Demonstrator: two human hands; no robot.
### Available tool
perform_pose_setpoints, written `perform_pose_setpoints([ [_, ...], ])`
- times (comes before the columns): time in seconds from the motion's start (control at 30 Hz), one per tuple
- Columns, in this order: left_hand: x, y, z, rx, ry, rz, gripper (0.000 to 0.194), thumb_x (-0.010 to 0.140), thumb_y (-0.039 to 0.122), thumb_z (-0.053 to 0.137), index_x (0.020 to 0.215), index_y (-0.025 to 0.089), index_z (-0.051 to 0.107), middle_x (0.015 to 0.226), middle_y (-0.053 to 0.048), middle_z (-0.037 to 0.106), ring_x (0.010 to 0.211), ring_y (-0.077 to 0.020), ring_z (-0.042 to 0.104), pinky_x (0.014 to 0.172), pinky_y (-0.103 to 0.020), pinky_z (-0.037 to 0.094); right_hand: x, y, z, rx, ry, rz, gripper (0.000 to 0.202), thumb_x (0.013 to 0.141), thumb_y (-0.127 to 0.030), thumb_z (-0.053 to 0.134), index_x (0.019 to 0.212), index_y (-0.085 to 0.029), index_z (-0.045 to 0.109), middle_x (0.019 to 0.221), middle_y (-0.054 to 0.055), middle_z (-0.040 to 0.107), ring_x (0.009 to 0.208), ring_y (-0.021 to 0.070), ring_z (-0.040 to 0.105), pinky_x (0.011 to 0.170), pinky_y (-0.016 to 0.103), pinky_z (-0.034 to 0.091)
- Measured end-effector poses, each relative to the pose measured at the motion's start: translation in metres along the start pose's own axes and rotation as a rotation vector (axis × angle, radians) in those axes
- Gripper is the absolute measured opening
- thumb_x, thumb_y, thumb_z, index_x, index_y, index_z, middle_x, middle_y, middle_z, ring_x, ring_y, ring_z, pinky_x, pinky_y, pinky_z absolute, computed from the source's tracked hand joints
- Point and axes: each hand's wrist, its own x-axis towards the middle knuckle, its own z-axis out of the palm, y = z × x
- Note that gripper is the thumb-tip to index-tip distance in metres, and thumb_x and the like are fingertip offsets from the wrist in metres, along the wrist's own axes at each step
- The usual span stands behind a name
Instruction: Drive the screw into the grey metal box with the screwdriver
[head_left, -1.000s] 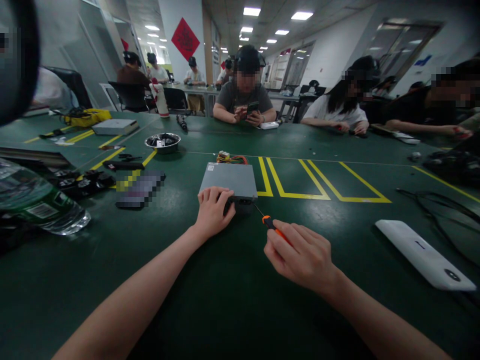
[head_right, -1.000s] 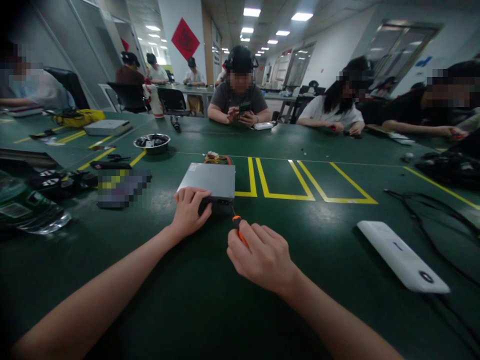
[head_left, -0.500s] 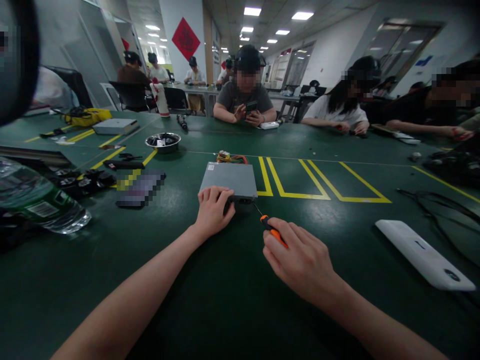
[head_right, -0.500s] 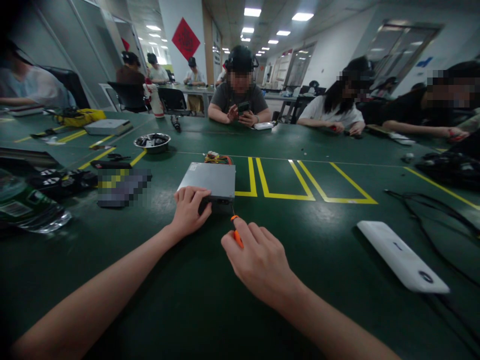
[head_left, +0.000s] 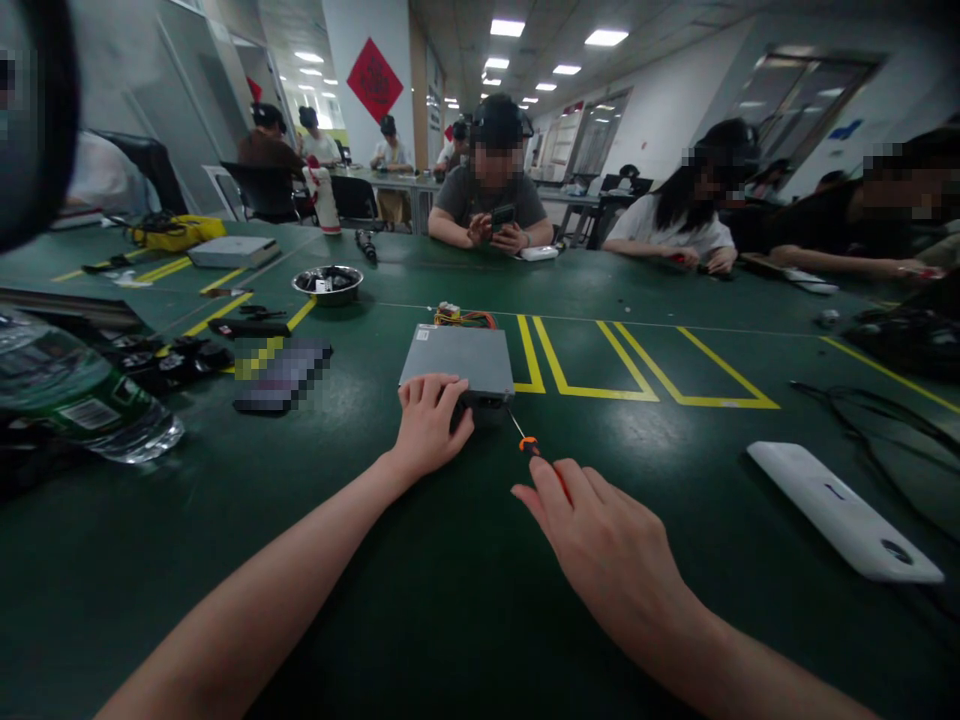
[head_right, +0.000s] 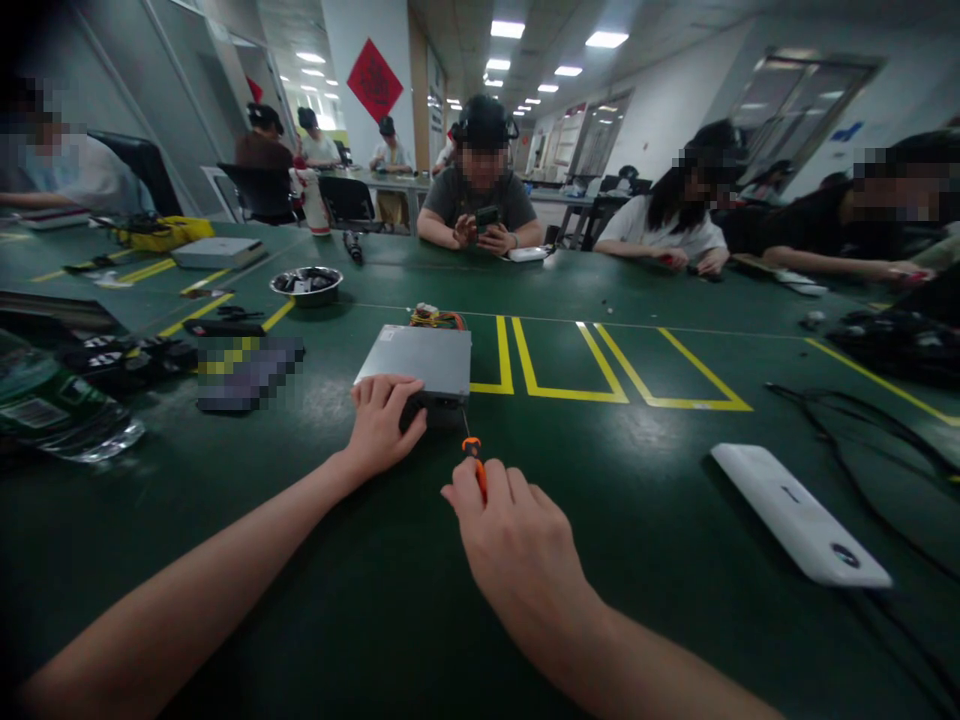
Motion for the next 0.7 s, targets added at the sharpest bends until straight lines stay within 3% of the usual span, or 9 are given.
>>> perform_pose_setpoints([
  [0.1, 0.0, 0.001, -0.002, -0.012, 0.0, 0.0, 0.03, 0.079, 0.03, 0.051, 0.107, 0.019, 0.052, 0.107, -0.009, 0.053, 0.1, -0.0252, 0.042, 0.085, -0.041, 0.031, 0.0, -0.005, -0.003, -0.074, -0.076, 0.017, 0.021, 0.08, -0.011, 0.05, 0.1, -0.011, 0.058, 0.085, 0.008, 0.06, 0.064, 0.0151, 0.055, 0.049, 0.024, 0.042],
  [0.2, 0.0, 0.0, -0.003, -0.021, -0.008, -0.001, 0.031, 0.079, 0.03, 0.05, 0.108, 0.02, 0.052, 0.108, -0.009, 0.053, 0.101, -0.0251, 0.043, 0.085, -0.041, 0.031, 0.001, -0.009, -0.005, -0.117, -0.161, 0.028, 0.023, 0.076, -0.002, 0.046, 0.093, -0.012, 0.058, 0.081, 0.008, 0.059, 0.063, 0.0146, 0.055, 0.048, 0.022, 0.043],
  [0.47, 0.0, 0.0, -0.002, -0.033, 0.003, -0.001, 0.032, 0.079, 0.03, 0.05, 0.109, 0.019, 0.053, 0.109, -0.009, 0.054, 0.101, -0.0257, 0.043, 0.085, -0.041, 0.031, 0.001, -0.013, 0.004, -0.06, -0.353, 0.157, 0.013, 0.086, -0.015, 0.044, 0.092, -0.012, 0.056, 0.071, 0.004, 0.054, 0.055, 0.0125, 0.055, 0.043, 0.02, 0.041],
  [0.57, 0.0, 0.001, -0.002, -0.038, 0.008, 0.002, 0.032, 0.079, 0.03, 0.05, 0.109, 0.019, 0.053, 0.108, -0.009, 0.054, 0.101, -0.0255, 0.043, 0.085, -0.041, 0.032, 0.003, -0.014, 0.009, -0.039, -0.358, 0.167, 0.012, 0.085, -0.014, 0.044, 0.091, -0.013, 0.055, 0.071, 0.003, 0.054, 0.054, 0.0113, 0.055, 0.041, 0.019, 0.04],
  [0.7, 0.001, 0.0, -0.002, -0.041, 0.013, 0.011, 0.032, 0.079, 0.029, 0.05, 0.109, 0.019, 0.053, 0.108, -0.009, 0.055, 0.101, -0.025, 0.043, 0.086, -0.041, 0.032, 0.005, -0.013, 0.008, -0.111, -0.25, 0.105, 0.022, 0.077, -0.002, 0.045, 0.092, -0.011, 0.058, 0.087, 0.009, 0.057, 0.061, 0.0124, 0.057, 0.043, 0.019, 0.044],
])
